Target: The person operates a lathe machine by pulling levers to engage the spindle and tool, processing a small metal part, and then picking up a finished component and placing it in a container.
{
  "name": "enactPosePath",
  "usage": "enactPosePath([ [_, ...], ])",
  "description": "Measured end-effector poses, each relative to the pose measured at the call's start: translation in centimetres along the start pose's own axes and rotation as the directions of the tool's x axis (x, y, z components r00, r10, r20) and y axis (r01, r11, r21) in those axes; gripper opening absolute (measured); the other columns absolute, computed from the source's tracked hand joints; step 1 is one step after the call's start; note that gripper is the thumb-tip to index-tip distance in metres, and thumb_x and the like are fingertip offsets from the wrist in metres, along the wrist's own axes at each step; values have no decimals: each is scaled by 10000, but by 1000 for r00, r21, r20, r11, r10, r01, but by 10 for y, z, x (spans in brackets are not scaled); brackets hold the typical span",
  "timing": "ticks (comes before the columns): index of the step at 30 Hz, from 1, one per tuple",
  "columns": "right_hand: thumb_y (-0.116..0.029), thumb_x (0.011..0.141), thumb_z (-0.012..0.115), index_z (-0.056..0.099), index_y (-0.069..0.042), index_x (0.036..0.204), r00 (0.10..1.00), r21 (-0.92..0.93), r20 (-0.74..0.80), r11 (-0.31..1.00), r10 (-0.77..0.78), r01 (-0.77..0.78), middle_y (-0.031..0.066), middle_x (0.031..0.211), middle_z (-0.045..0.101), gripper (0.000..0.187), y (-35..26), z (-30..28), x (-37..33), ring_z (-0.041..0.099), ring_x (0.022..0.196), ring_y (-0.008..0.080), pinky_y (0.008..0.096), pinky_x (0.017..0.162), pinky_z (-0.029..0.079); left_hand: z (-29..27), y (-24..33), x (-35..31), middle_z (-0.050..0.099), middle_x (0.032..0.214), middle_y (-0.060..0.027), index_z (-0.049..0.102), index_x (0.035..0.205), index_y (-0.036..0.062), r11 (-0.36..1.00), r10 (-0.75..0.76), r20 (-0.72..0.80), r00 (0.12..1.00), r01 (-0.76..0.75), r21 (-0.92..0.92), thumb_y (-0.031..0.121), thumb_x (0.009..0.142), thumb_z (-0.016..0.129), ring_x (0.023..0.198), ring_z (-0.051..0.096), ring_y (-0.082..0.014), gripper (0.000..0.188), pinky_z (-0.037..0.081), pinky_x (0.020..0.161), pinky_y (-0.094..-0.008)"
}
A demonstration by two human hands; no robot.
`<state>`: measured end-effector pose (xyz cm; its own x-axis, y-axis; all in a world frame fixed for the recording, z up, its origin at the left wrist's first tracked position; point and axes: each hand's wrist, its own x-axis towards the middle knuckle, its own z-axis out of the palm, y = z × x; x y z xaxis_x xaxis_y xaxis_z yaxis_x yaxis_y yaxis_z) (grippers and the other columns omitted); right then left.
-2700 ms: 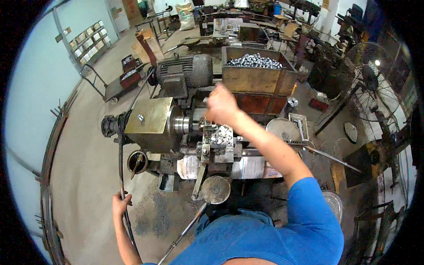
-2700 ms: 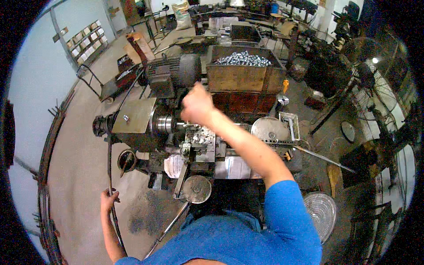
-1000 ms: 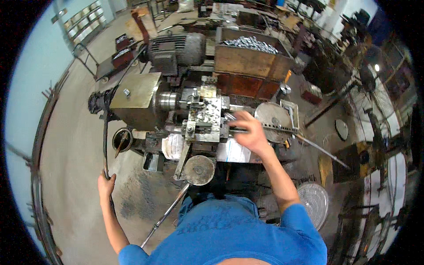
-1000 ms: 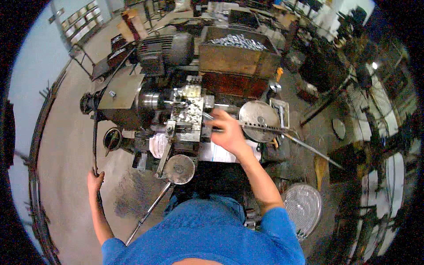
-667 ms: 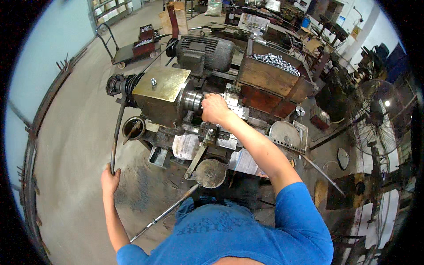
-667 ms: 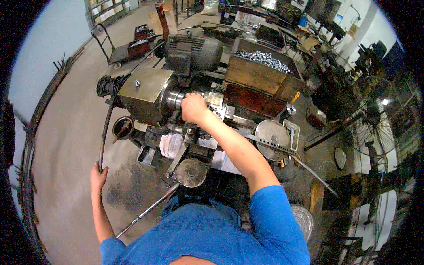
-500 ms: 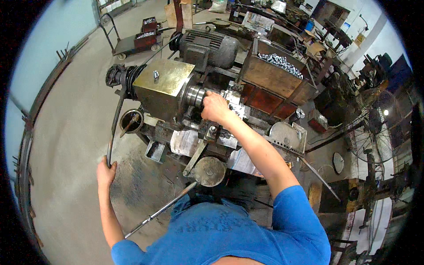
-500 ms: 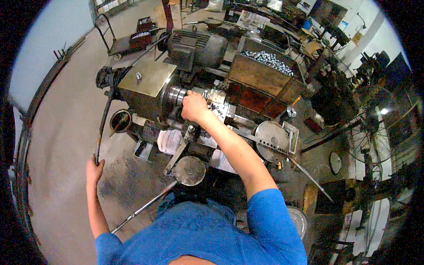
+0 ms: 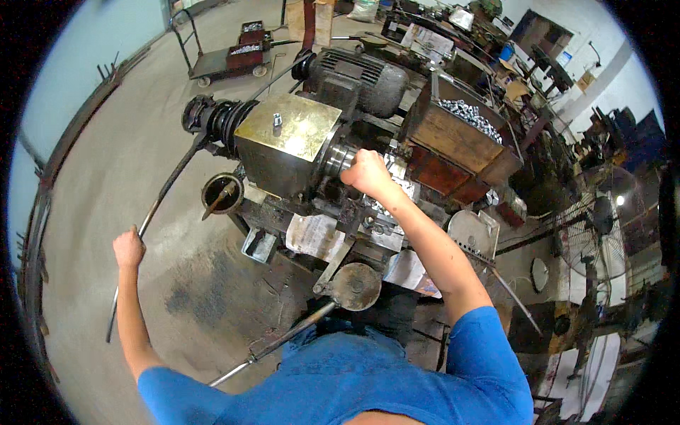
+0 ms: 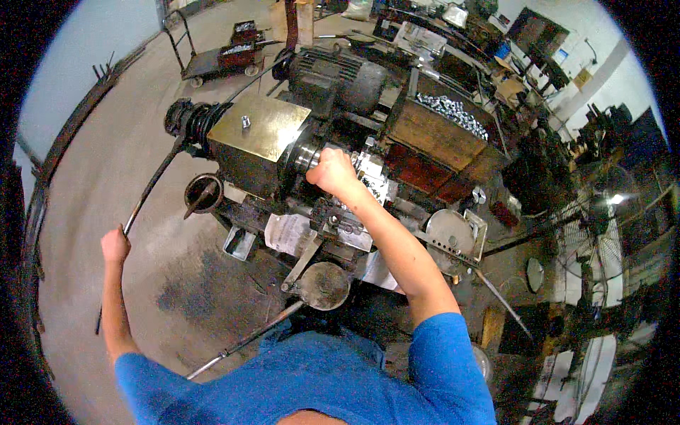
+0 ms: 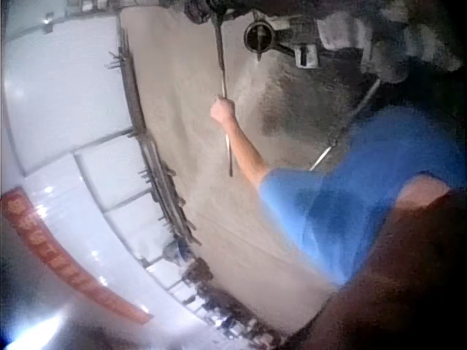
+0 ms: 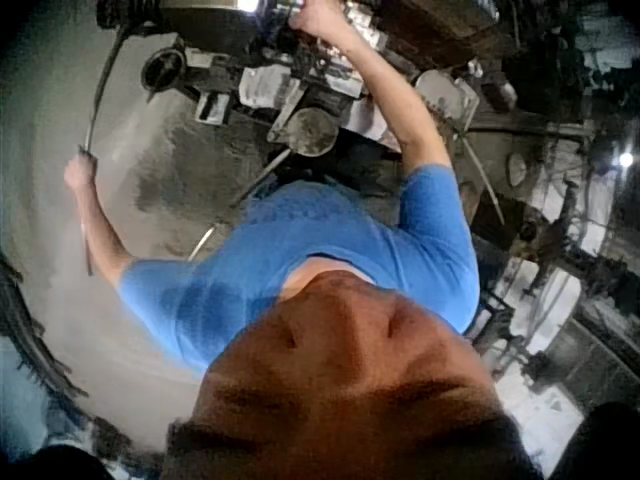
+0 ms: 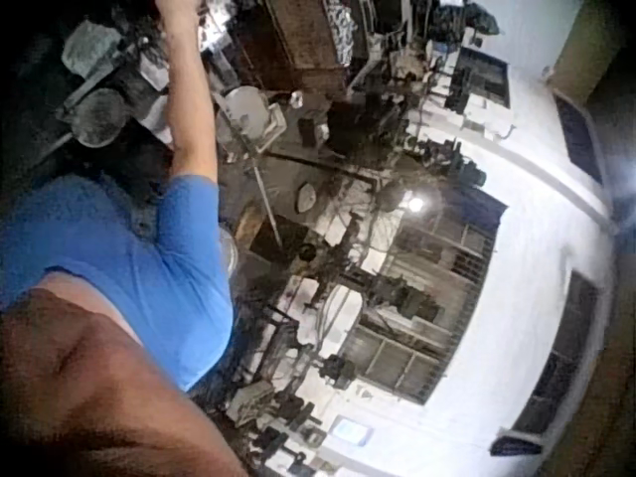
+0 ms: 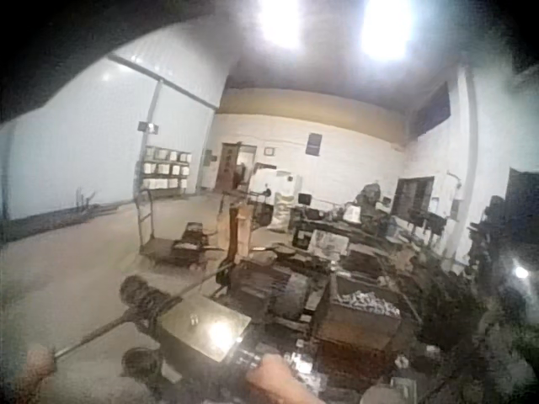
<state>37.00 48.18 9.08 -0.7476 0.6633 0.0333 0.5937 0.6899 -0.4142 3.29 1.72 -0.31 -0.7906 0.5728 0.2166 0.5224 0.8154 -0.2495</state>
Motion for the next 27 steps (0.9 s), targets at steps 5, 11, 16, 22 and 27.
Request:
enactPosePath([
  [5, -178, 565, 612, 631, 12, 702, 996, -75, -76, 997, -39, 33, 254, 941, 587, 236, -2, -10, -16, 589, 863, 373, 384, 777, 481, 19, -12, 26, 602, 709, -145, 563, 872, 60, 1000, 0, -26, 1000, 1, 18, 98, 700, 562, 662, 595, -329, 175, 468, 595, -431],
  [11, -178, 528, 648, 577, -31, 740, 803, 117, -525, 910, -283, 398, 195, 1165, 515, 268, 65, -56, -109, 535, 996, 350, 396, 843, 444, 31, 118, -8, 611, 926, -147, 564, 1049, 10, 520, -371, -502, 781, -273, -809, 183, 790, 597, 838, 596, -283, 313, 460, 733, -383],
  [16, -94, 559, 616, 608, -25, 760, 844, 12, -536, 1000, 20, -17, 171, 1098, 566, 213, 182, -75, -218, 561, 969, 341, 363, 825, 453, 122, 268, -54, 627, 844, -202, 577, 1030, -5, 743, 297, 285, 911, -32, -669, 172, 664, 641, 859, 601, -352, 412, 468, 758, -398],
  [22, -159, 541, 634, 639, -19, 893, 686, -138, -549, 758, 477, -638, 192, 1107, 561, 379, 338, -72, -366, 538, 1002, 355, 368, 881, 434, 107, 274, 2, 606, 803, -95, 596, 843, 100, 781, 612, 327, 720, -616, -107, 169, 662, 611, 768, 589, -289, 195, 464, 639, -401],
  [27, -184, 636, 639, 462, -83, 1215, 457, -396, -398, 300, 795, -868, 116, 1314, 404, 613, 427, -70, -443, 376, 1208, 285, 456, 985, 317, 116, 256, -25, 639, 813, -95, 613, 977, 120, 894, 331, 196, 923, -240, -378, 220, 691, 628, 760, 605, -302, 303, 476, 658, -409],
])
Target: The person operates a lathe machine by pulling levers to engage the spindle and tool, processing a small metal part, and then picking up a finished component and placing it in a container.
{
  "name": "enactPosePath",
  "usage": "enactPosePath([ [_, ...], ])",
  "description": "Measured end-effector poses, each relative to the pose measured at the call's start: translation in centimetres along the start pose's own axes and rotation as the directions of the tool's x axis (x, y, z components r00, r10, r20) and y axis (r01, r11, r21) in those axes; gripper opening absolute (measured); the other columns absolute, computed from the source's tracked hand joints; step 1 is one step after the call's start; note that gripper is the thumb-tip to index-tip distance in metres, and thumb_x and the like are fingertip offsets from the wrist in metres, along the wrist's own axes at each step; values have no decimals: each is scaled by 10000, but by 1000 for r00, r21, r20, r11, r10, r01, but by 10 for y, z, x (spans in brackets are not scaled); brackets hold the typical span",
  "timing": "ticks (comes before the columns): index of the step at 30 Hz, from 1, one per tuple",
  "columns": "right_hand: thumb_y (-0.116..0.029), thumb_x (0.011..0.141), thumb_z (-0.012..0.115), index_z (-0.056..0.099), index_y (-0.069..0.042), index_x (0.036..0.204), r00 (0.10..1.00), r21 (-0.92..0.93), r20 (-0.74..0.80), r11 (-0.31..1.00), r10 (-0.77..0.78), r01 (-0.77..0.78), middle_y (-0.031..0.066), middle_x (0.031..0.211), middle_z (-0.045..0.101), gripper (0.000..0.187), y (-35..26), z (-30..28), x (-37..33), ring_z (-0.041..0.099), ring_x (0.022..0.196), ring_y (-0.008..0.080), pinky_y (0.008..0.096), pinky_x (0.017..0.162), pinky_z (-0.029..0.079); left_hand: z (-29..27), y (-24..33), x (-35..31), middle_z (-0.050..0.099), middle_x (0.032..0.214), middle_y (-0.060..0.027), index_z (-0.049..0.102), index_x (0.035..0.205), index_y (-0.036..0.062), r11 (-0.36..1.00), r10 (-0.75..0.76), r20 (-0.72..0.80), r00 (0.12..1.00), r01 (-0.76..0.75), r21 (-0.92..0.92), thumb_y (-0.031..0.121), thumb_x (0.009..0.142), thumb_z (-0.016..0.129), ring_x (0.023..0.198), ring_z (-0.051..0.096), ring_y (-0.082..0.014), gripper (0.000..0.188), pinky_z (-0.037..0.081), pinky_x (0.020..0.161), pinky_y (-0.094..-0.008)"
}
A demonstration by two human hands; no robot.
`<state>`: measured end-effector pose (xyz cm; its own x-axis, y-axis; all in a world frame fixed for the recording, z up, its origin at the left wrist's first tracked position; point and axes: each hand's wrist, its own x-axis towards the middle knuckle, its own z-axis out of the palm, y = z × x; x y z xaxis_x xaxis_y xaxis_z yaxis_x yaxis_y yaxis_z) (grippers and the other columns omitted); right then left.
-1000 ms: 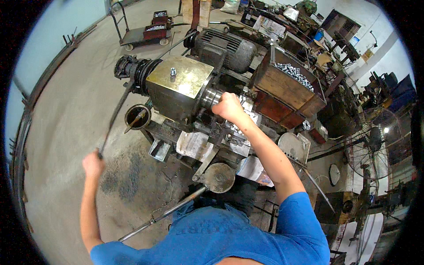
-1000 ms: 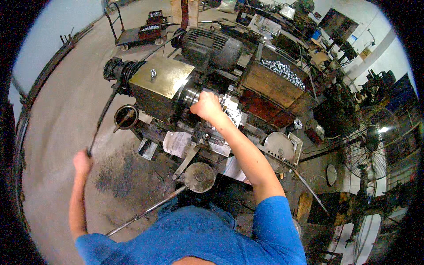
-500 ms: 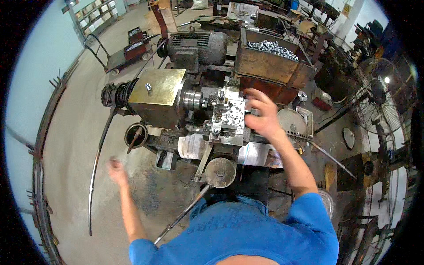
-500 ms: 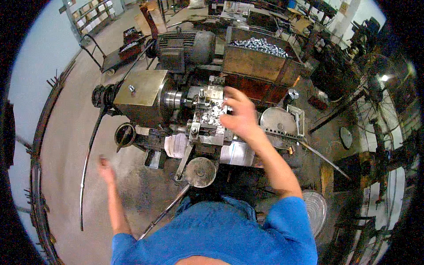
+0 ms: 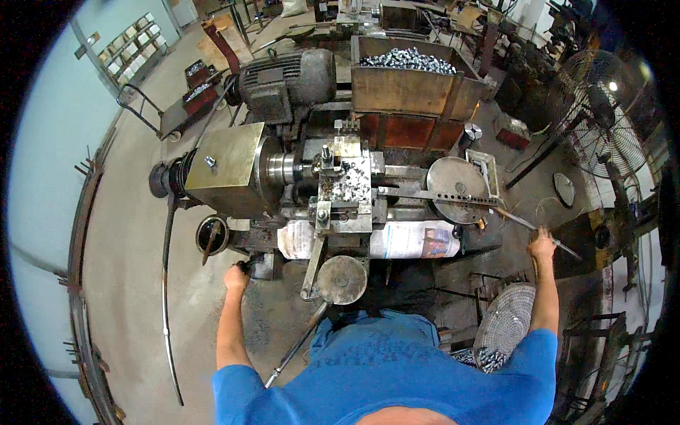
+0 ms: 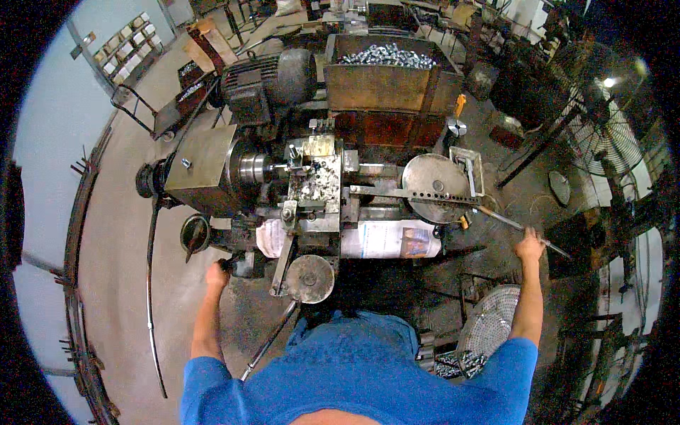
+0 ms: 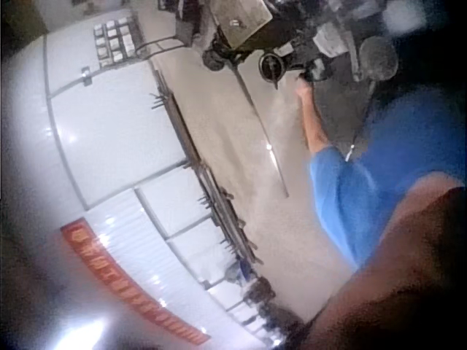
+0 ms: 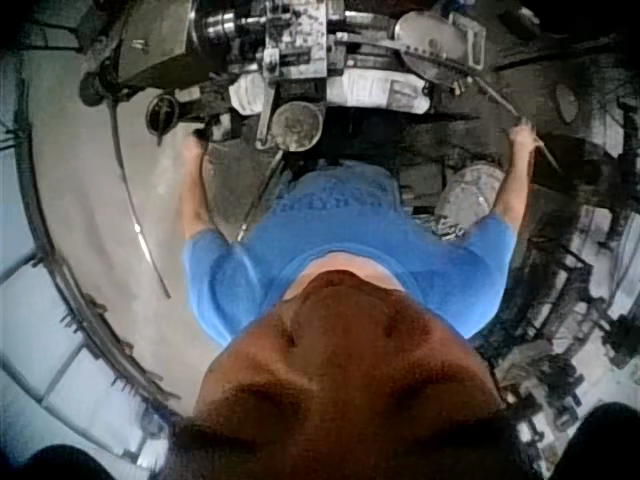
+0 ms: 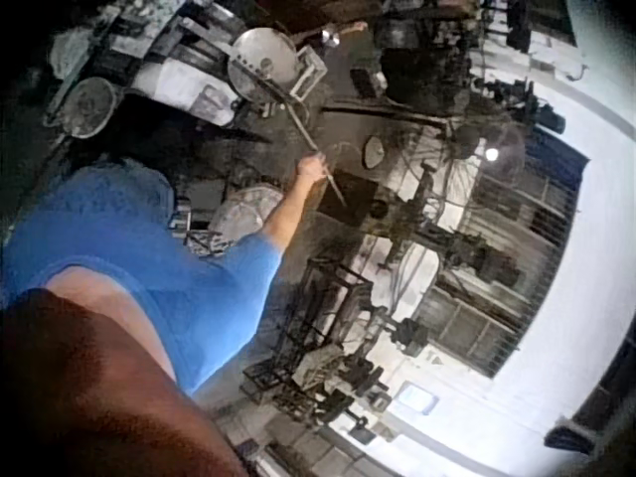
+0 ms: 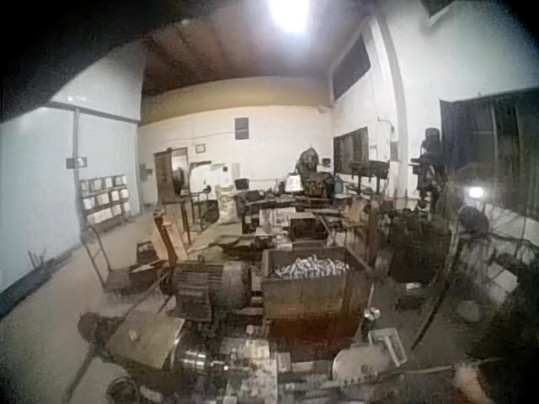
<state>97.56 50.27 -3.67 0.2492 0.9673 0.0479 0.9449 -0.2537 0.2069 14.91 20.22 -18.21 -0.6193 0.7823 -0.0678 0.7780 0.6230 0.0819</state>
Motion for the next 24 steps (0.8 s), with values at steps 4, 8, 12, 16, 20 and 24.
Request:
enactPosePath([
  [4, -181, 611, 647, 485, -45, 1165, 989, -43, -147, 998, 31, -38, 135, 1161, 506, 593, 10, 43, 8, 452, 1119, 292, 439, 936, 362, 15, -47, -27, 648, 813, -136, 596, 1052, 62, 926, -226, 200, 953, 274, -260, 223, 704, 647, 763, 626, -289, 387, 488, 670, -381],
  [8, -179, 567, 663, 533, -22, 1011, 989, 0, -150, 1000, -1, 1, 150, 841, 578, 488, 18, 57, -67, 565, 831, 313, 397, 717, 461, 11, -71, -66, 627, 660, -169, 586, 1016, -37, 870, -199, 381, 903, 342, -356, 199, 711, 651, 529, 626, -228, 391, 503, 587, -335],
  [12, -210, 536, 644, 535, -42, 846, 988, 184, -152, 983, 40, -12, 168, 683, 586, 369, -27, 28, -173, 585, 666, 362, 448, 596, 467, 30, -95, -103, 624, 653, -154, 579, 1017, -58, 712, -292, 533, 794, 552, -433, 161, 716, 627, 509, 631, -213, 376, 505, 515, -312],
  [16, -271, 538, 576, 530, -33, 833, 987, 259, 25, 953, 158, -159, 219, 680, 592, 381, -61, 3, -213, 579, 633, 414, 499, 580, 458, 28, -67, -101, 627, 694, -153, 568, 1019, -77, 732, -259, 469, 844, 488, -474, 113, 726, 604, 490, 618, -213, 351, 500, 457, -294],
  [20, -306, 540, 604, 532, -31, 832, 989, 292, 24, 945, 144, -145, 226, 680, 590, 408, -66, 0, -223, 579, 653, 414, 493, 608, 462, 28, -63, -71, 629, 726, -166, 568, 1021, -75, 722, -200, 452, 869, 443, -531, 99, 726, 600, 486, 605, -213, 344, 505, 478, -308],
  [24, -351, 563, 613, 541, -39, 840, 986, 280, 36, 946, 160, -163, 225, 684, 592, 423, -68, -3, -225, 581, 663, 410, 506, 610, 452, 3, -23, -47, 627, 714, -179, 565, 1034, -71, 776, -187, 375, 908, 370, -510, 113, 728, 614, 504, 608, -215, 360, 506, 522, -324],
])
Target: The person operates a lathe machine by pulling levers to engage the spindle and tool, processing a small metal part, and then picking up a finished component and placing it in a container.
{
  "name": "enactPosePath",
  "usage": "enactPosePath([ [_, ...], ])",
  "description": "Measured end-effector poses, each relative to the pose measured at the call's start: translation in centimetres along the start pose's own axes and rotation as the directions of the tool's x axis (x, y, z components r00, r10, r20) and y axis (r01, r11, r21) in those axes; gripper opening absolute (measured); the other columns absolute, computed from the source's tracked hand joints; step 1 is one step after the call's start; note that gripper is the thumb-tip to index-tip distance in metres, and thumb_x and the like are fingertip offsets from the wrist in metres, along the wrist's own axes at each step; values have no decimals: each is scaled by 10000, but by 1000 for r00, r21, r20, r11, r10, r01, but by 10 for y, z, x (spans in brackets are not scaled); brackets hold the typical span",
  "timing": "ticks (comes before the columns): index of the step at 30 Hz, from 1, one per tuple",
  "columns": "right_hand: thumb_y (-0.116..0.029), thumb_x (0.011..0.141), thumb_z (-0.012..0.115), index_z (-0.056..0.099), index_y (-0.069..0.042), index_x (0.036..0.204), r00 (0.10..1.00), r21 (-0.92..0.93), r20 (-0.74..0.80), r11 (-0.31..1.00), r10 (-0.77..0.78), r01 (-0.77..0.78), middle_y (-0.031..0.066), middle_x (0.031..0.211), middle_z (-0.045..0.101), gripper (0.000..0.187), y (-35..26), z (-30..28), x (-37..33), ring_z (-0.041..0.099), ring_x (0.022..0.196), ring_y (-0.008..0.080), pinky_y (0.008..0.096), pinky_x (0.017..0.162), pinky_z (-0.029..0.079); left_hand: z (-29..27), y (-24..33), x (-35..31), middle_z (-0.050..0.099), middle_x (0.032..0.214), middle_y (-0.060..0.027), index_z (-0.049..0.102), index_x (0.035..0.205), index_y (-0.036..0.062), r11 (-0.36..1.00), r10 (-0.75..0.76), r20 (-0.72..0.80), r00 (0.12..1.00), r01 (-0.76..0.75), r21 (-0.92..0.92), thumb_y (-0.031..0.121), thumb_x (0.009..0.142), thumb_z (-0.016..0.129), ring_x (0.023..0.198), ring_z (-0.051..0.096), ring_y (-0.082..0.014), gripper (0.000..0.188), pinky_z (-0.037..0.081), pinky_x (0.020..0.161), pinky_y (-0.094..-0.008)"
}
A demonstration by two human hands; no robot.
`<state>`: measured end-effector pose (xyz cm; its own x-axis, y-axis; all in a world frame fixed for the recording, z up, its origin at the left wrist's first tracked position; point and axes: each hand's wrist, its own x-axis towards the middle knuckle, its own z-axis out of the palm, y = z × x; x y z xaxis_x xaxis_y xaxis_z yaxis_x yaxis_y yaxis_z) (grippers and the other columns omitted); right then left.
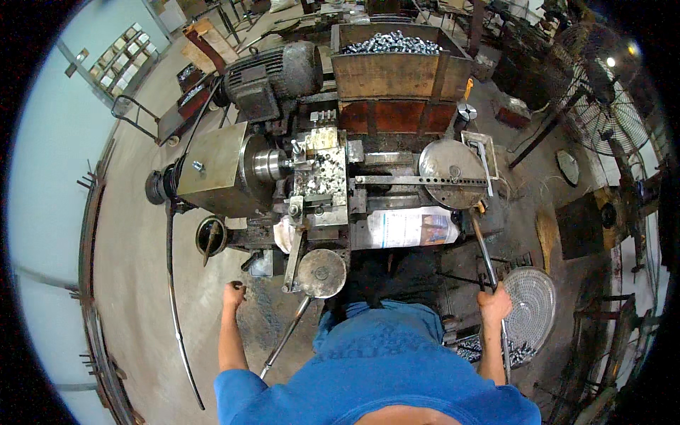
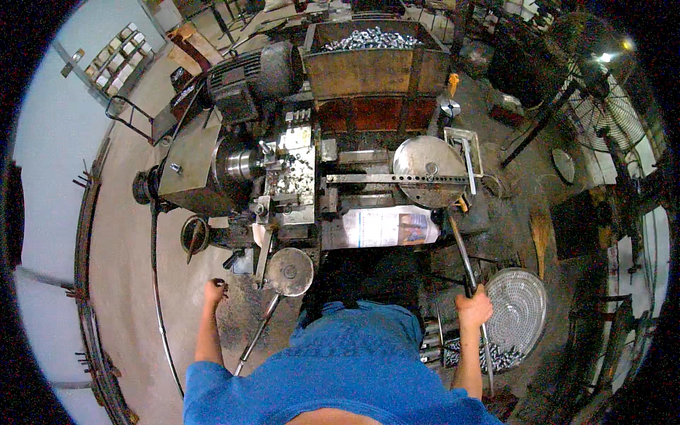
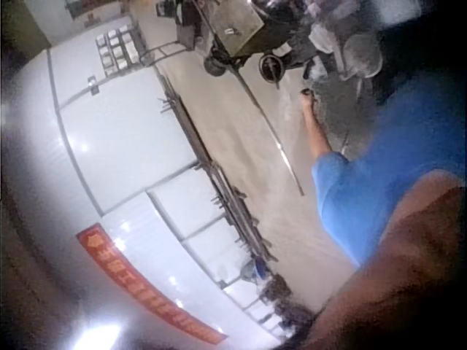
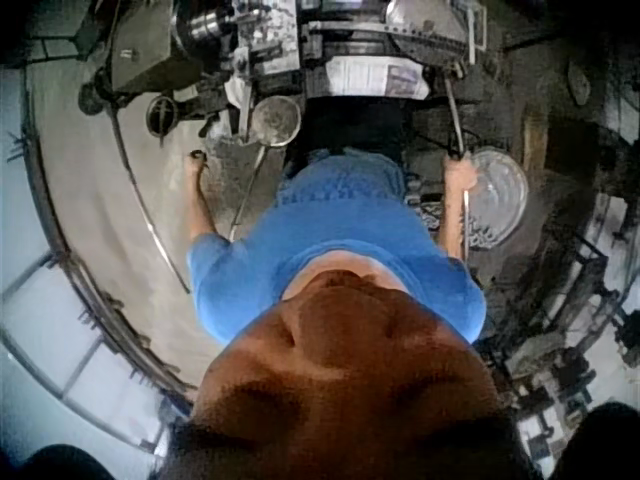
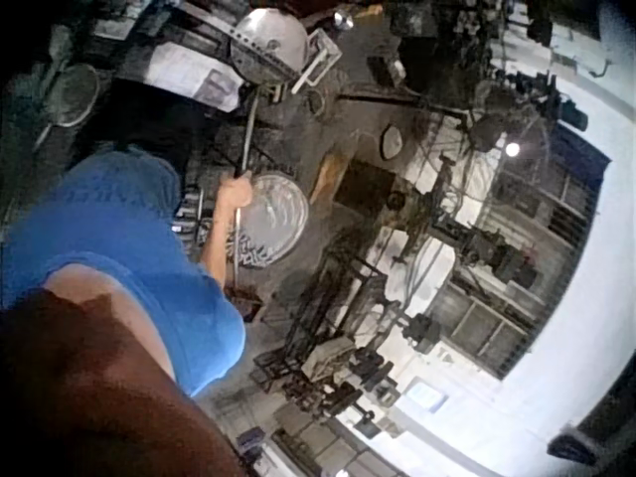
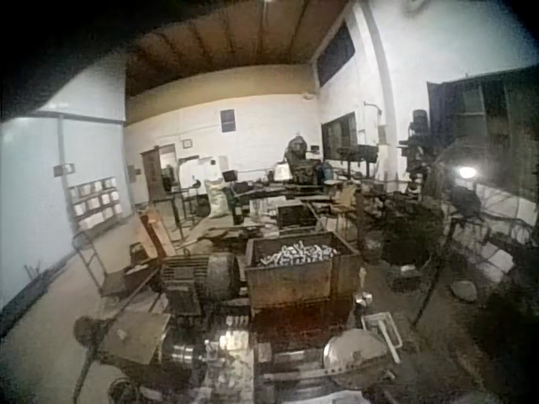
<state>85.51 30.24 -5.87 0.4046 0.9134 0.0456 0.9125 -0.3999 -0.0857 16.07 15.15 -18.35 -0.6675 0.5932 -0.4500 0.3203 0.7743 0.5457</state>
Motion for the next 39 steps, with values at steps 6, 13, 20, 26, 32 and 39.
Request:
enactPosePath([
  [6, -298, 621, 602, 533, -62, 799, 998, -64, -20, 996, -64, 62, 189, 698, 591, 303, 30, 11, 62, 574, 648, 392, 496, 574, 434, -7, 31, 12, 631, 871, -189, 552, 1113, 28, 885, 288, -176, 941, -191, 424, 271, 726, 651, 781, 623, -301, 468, 497, 701, -386],
  [13, -206, 638, 606, 557, -93, 1072, 991, -332, -134, 943, -30, -16, 115, 1089, 542, 452, 31, -3, 223, 477, 1064, 304, 474, 909, 350, 21, 83, 37, 630, 842, -169, 577, 980, 57, 688, 332, 6, 943, -246, 683, 387, 777, 581, 792, 603, -336, 387, 487, 689, -420],
  [20, -210, 553, 656, 559, -63, 1092, 890, -128, -317, 945, -328, 302, 154, 1088, 548, 567, -49, -31, 213, 481, 1045, 318, 448, 912, 360, 77, 14, 59, 620, 861, -195, 555, 924, 35, 816, 286, -92, 954, -192, 545, 482, 757, 569, 784, 612, -344, 477, 490, 681, -436],
  [26, -162, 518, 668, 622, -31, 936, 687, 307, -429, 621, -586, 721, 169, 951, 597, 441, -168, -84, 160, 538, 938, 333, 401, 835, 434, 37, 55, 40, 631, 896, -147, 545, 959, 88, 684, 260, -4, 966, -182, 706, 479, 747, 579, 845, 612, -315, 446, 476, 735, -435],
  [32, -159, 505, 630, 613, -24, 890, 165, 316, -526, -12, -834, 949, 145, 955, 588, 409, -368, -117, 54, 517, 940, 327, 417, 812, 429, -52, 57, 16, 634, 842, -139, 568, 1034, 73, 887, 262, -23, 965, -231, 400, 404, 751, 626, 795, 624, -294, 439, 481, 694, -392],
  [39, -298, 580, 635, 679, -96, 831, 49, -68, 34, 47, -998, 997, 133, 931, 619, 325, -491, -117, -11, 531, 974, 294, 490, 1025, 212, -227, 65, -91, 628, 725, -155, 605, 973, 29, 913, 376, -710, 595, -107, 393, 253, 846, 538, 631, 619, -240, 266, 459, 565, -355],
])
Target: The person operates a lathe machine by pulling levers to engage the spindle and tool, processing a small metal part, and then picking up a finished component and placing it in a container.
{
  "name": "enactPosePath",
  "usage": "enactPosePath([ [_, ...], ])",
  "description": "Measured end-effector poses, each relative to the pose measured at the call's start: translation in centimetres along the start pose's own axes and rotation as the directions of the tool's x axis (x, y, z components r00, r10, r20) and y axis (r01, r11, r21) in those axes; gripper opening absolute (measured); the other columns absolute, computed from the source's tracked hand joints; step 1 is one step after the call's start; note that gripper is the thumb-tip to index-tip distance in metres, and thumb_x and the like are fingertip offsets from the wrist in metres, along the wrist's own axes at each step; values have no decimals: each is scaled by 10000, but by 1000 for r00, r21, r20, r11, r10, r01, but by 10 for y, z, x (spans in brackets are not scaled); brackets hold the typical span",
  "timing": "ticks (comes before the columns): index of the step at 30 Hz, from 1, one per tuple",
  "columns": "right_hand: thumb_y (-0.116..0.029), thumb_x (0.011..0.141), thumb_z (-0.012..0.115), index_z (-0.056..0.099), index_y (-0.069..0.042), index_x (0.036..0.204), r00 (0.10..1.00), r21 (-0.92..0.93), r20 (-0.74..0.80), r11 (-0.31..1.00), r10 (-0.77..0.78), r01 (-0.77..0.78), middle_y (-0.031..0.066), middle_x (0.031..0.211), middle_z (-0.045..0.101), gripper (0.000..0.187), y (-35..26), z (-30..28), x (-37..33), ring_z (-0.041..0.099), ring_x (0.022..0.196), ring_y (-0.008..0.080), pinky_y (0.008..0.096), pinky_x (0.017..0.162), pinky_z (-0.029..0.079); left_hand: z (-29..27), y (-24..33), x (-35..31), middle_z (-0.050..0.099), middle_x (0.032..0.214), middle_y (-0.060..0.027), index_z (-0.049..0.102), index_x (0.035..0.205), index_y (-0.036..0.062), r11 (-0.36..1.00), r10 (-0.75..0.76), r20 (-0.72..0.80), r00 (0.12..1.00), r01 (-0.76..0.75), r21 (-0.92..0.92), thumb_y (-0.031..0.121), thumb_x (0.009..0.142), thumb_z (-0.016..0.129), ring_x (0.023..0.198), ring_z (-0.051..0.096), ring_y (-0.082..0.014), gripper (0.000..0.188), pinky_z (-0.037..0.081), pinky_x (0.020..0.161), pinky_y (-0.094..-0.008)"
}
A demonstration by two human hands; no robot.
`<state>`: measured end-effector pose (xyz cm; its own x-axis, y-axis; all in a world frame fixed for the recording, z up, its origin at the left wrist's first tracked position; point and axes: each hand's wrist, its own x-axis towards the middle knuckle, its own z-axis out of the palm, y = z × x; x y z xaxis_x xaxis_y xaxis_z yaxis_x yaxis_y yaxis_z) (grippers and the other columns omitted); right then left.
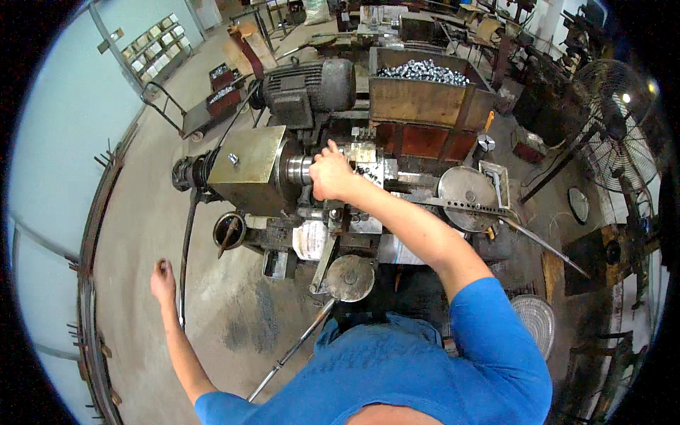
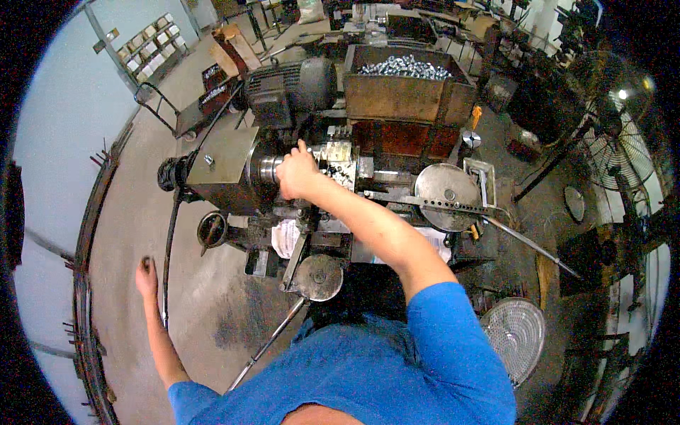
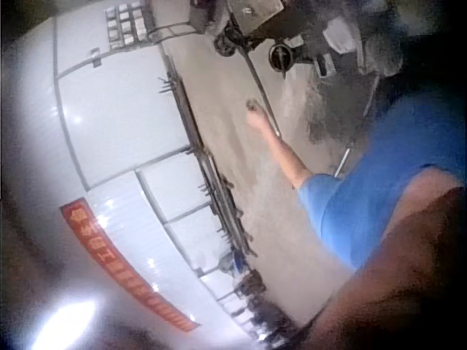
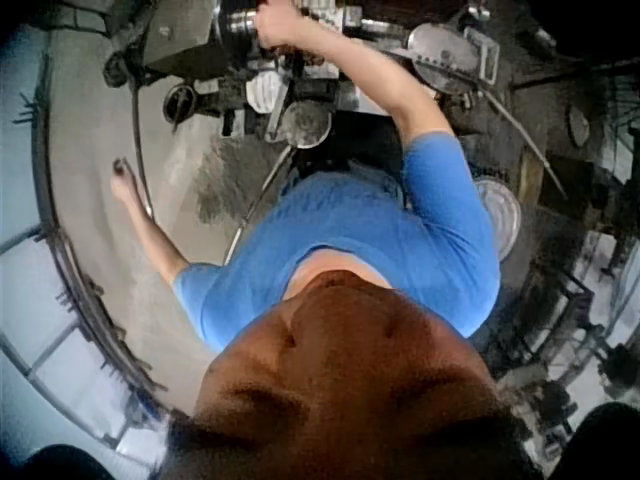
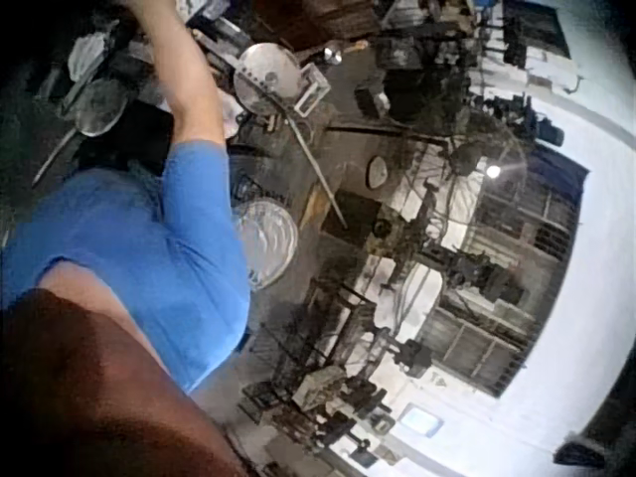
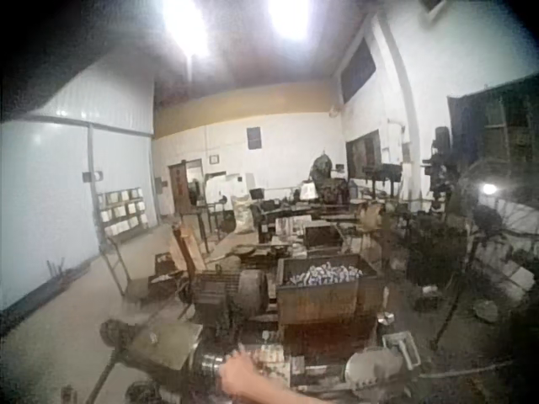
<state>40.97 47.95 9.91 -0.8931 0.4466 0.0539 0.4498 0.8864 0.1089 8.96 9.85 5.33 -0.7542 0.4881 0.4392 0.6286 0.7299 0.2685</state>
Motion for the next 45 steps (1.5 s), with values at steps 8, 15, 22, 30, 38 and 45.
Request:
enactPosePath([
  [8, -232, 567, 638, 675, -85, 777, 998, 73, -10, 995, -62, 62, 132, 856, 642, 259, -4, 18, 15, 566, 932, 291, 440, 1033, 236, 17, 57, -110, 587, 649, -180, 540, 812, -21, 989, -77, 94, 993, 64, 135, 384, 679, 691, 639, 589, -371, 452, 460, 595, -427],
  [15, -263, 601, 588, 673, -39, 717, 988, -66, -127, 995, -86, 78, 171, 809, 630, 266, 12, -9, -10, 567, 877, 330, 500, 1031, 203, 3, 37, -85, 561, 576, -123, 515, 770, -27, 925, -143, 523, 840, 302, -232, 146, 732, 665, 472, 578, -202, 233, 456, 442, -327],
  [22, -276, 550, 642, 625, -49, 953, 593, 13, -767, 930, 244, -367, 261, 1142, 462, 463, 148, -68, -40, 414, 1094, 399, 464, 960, 319, 47, 35, -54, 571, 620, -91, 551, 871, -54, 797, 17, 564, 825, 329, -506, 102, 760, 641, 516, 574, -178, 211, 459, 467, -303],
  [30, -286, 539, 677, 567, -47, 1058, 493, 684, -680, 711, 542, 163, 229, 1214, 446, 582, 42, 62, -223, 436, 1098, 390, 464, 920, 361, 23, 52, -75, 620, 776, -171, 562, 975, -57, 643, -175, 620, 765, 566, -517, 177, 783, 661, 692, 592, -234, 319, 490, 655, -328],
  [38, -325, 536, 676, 661, -76, 799, -216, 0, 333, -230, 918, -973, 169, 942, 602, 363, -16, 211, -595, 582, 906, 298, 373, 755, 491, 62, 67, -75, 595, 733, -152, 547, 955, -52, 675, -194, 680, 707, 599, -430, 174, 789, 648, 627, 565, -203, 297, 471, 587, -302],
  [45, -269, 633, 612, 645, -52, 904, -442, -239, 465, -371, 767, -897, 147, 1054, 584, 348, -40, 212, -717, 555, 1005, 263, 325, 878, 443, 83, 73, -67, 575, 691, -133, 527, 941, -50, 710, -174, 694, 699, 578, -404, 194, 781, 658, 560, 544, -179, 319, 455, 516, -295],
])
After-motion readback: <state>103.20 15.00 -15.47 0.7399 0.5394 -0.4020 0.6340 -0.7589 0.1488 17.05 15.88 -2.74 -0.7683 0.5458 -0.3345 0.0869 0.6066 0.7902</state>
